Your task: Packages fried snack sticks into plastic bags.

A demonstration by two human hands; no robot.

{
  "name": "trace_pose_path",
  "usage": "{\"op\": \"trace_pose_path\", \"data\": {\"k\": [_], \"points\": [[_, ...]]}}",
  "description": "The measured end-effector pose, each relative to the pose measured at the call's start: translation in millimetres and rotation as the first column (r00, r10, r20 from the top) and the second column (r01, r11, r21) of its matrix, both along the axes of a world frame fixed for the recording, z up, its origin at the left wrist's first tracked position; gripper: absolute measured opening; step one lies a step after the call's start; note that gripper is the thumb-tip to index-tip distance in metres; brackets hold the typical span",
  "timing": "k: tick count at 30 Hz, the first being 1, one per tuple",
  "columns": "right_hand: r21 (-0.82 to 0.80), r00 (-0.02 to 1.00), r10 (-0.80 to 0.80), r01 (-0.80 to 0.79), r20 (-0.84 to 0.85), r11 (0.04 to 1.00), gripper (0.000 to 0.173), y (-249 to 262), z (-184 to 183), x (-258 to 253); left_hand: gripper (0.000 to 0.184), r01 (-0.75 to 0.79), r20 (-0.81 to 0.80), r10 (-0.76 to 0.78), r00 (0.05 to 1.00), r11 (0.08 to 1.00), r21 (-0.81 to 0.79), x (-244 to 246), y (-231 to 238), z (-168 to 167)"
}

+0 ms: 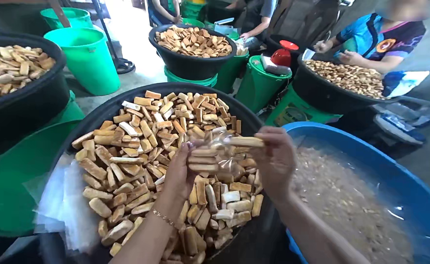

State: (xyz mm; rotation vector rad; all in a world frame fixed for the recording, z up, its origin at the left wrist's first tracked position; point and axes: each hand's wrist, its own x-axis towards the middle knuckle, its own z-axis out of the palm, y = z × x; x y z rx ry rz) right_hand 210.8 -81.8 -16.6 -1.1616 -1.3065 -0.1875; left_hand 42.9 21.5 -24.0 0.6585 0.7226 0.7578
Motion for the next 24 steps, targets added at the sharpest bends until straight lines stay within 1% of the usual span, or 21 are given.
{"op": "trace_pose_path", "data": {"k": [1,3,5,7,9,10,12,13,14,15,17,18,19,20,21,22,23,24], "points": [[-0.005,0.998,0.020,-0.020,-0.055,1.000,0.018,-6.2,8.7,-0.2,0.043,-0.039,0.018,0.039,0.999,0.999,0.000,-1.5,2.8,0.5],[-0.078,0.984,0.062,-0.076,-0.165,0.994,0.018,-18.0,19.6,-2.2,0.045,-0.083,0.051,0.083,0.995,0.996,-0.013,-2.8,6.6,2.3],[-0.150,0.978,0.042,-0.074,-0.204,0.986,0.019,-24.0,18.6,-7.1,0.048,-0.058,0.083,0.057,0.995,0.998,0.014,-3.2,6.2,2.9],[-0.147,0.991,-0.001,-0.019,-0.133,0.989,0.019,-22.4,10.8,-10.4,0.050,0.010,0.091,-0.019,0.996,0.996,0.094,-2.3,2.1,2.1],[-0.078,0.999,-0.054,0.054,0.008,0.995,0.019,-14.2,0.9,-9.6,0.050,0.091,0.090,-0.106,0.990,0.984,0.153,-1.5,-4.9,2.5],[-0.040,0.993,-0.078,0.082,0.087,0.996,0.018,-8.9,-4.6,-8.5,0.048,0.124,0.108,-0.143,0.984,0.978,0.166,-1.6,-8.7,3.0],[-0.017,0.968,-0.090,0.097,0.234,0.995,0.016,-1.9,-12.4,-5.8,0.038,0.176,0.209,-0.221,0.953,0.961,0.214,-3.7,-12.7,1.2],[-0.048,0.953,-0.070,0.088,0.294,0.995,0.016,-1.4,-12.9,-5.4,0.035,0.190,0.253,-0.251,0.934,0.951,0.245,-4.4,-12.6,0.3],[-0.113,0.941,-0.038,0.080,0.337,0.990,0.019,-2.7,-10.7,-6.2,0.036,0.191,0.279,-0.266,0.923,0.944,0.267,-5.3,-12.3,0.3],[-0.203,0.939,0.017,0.056,0.345,0.978,0.024,-5.2,-6.7,-7.4,0.034,0.179,0.285,-0.258,0.923,0.945,0.274,-5.7,-12.5,1.0],[-0.396,0.949,0.177,-0.062,0.262,0.916,0.032,-8.5,4.0,-4.1,0.025,0.148,0.236,-0.221,0.946,0.944,0.294,-6.4,-10.0,1.4],[-0.453,0.955,0.229,-0.121,0.190,0.883,0.031,-7.4,7.6,2.6,0.020,0.121,0.188,-0.186,0.965,0.942,0.312,-7.3,-7.2,2.1],[-0.487,0.963,0.230,-0.135,0.141,0.863,0.027,-4.0,8.0,12.7,0.020,0.072,0.154,-0.123,0.980,0.950,0.305,-8.9,-3.4,3.2],[-0.549,0.972,0.189,-0.083,0.139,0.832,0.022,1.3,6.6,24.9,0.021,0.016,0.122,-0.053,0.991,0.958,0.288,-11.3,0.9,4.3],[-0.670,0.973,0.148,0.010,0.178,0.742,0.021,8.9,3.8,38.6,0.023,-0.037,0.102,0.010,0.995,0.964,0.264,-14.2,6.5,5.1],[-0.807,0.961,0.138,0.119,0.240,0.578,0.022,19.8,-0.7,50.8,0.024,-0.100,0.092,0.081,0.992,0.970,0.223,-16.8,12.5,6.8],[-0.895,0.938,0.160,0.229,0.308,0.383,0.027,33.6,-10.3,60.5,0.023,-0.159,0.090,0.144,0.986,0.969,0.190,-19.0,18.5,7.8],[-0.915,0.904,0.198,0.336,0.380,0.222,0.034,46.6,-25.3,67.5,0.023,-0.200,0.091,0.186,0.978,0.965,0.172,-20.8,23.7,7.0]]}}
